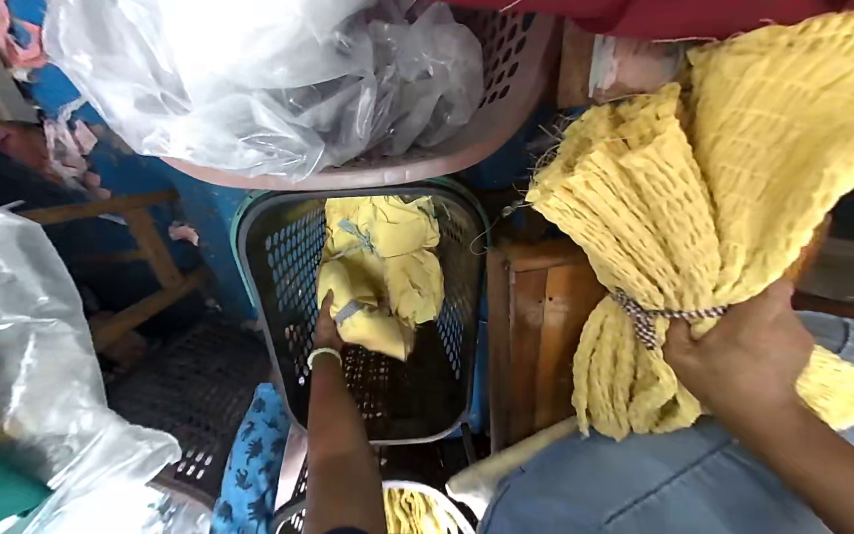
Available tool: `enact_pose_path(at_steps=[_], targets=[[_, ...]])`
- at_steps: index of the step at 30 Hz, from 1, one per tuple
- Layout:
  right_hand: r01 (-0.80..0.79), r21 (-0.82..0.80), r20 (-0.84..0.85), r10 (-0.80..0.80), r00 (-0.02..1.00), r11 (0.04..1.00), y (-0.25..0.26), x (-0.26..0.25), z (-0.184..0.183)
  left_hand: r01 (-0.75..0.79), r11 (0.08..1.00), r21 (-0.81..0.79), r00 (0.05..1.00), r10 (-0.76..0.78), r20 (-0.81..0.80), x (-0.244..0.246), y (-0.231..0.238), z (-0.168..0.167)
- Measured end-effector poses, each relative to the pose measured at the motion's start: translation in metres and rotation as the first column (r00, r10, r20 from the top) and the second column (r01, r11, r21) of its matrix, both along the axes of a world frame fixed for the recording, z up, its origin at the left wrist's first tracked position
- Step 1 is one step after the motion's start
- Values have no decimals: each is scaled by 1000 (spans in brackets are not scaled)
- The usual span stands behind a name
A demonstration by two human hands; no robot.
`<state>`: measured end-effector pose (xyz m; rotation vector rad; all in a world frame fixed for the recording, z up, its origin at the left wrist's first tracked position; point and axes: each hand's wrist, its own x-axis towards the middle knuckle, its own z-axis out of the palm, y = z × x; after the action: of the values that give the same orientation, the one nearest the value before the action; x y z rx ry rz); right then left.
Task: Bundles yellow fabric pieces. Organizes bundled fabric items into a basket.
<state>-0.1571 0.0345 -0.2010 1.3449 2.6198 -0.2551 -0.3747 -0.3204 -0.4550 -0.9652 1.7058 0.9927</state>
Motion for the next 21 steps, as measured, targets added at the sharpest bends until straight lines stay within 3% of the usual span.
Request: enact_pose_path(at_steps=[7, 12, 16, 21], targets=[[35, -79, 11, -35, 999, 996, 2, -2, 3, -131, 976, 173, 990, 137, -23, -10, 1, 46], [36, -127, 9, -35, 999, 991, 7, -4, 6, -269, 926, 266, 962, 270, 32, 14, 13, 66], [58, -189, 36, -52, 998, 980, 13, -7, 10, -350, 848, 399, 931, 362, 46, 46, 32, 109], [80, -261, 45, -71, 996, 962, 16, -9, 18, -179, 863, 473, 973, 227, -46, 84, 88, 194]])
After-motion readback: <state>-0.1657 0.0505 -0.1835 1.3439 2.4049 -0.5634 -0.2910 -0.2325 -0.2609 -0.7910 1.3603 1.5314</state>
